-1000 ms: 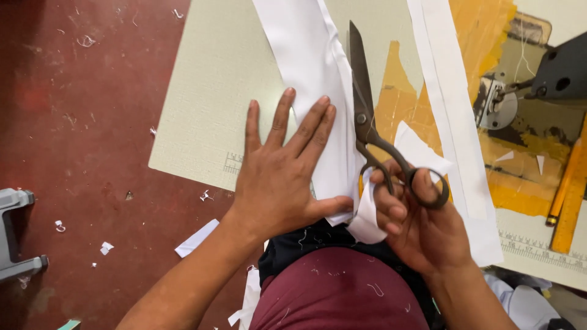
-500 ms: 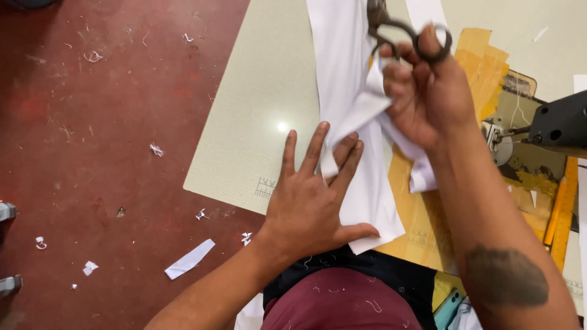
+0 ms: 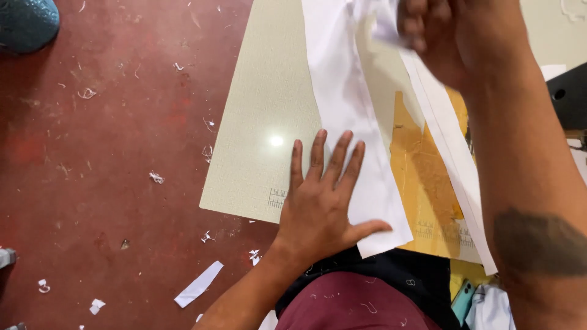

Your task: Cutting and preparing white fabric strips using scissors at a sewing workstation

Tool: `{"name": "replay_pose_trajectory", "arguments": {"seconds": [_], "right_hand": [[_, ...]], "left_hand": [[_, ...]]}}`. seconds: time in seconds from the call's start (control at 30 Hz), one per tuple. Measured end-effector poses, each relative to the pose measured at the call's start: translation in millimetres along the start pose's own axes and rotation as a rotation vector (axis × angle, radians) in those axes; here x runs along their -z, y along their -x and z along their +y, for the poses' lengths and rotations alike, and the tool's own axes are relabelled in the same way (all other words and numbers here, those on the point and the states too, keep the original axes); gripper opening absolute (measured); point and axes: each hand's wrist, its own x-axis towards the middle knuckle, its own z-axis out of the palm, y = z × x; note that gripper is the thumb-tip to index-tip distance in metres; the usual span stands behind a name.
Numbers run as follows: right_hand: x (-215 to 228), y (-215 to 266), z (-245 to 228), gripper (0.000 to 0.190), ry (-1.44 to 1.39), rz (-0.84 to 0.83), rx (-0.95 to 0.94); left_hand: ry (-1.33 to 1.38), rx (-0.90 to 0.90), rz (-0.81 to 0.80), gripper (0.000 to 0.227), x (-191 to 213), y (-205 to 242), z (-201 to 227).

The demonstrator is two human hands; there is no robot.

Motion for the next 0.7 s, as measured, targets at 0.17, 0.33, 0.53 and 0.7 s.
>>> {"name": "replay_pose_trajectory", "arguments": {"seconds": [0.17, 0.33, 0.53, 0.7], "right_hand": [[-8.3, 124.3, 15.3, 0.069, 0.033, -0.201, -0.006], [-37.3, 205.6, 25.7, 0.049, -0.133, -0.269, -0.042], [-20.8, 264.0, 21.8, 0.021, 0.106, -0.089, -0.128], [5.0, 298.4, 36.8, 0.018, 0.095, -0.075, -0.116]], "left_hand": [[0.310, 0.221, 0.261, 0.109, 12.4, -0.1, 9.3], [0.627, -0.040, 0.312, 0.041, 20.9, -8.0, 19.7], [0.656, -0.003, 0.190, 0.019, 39.7, 19.2, 36.7], [0.367, -0.165, 0.174, 0.012, 52.6, 52.8, 42.5]]}}
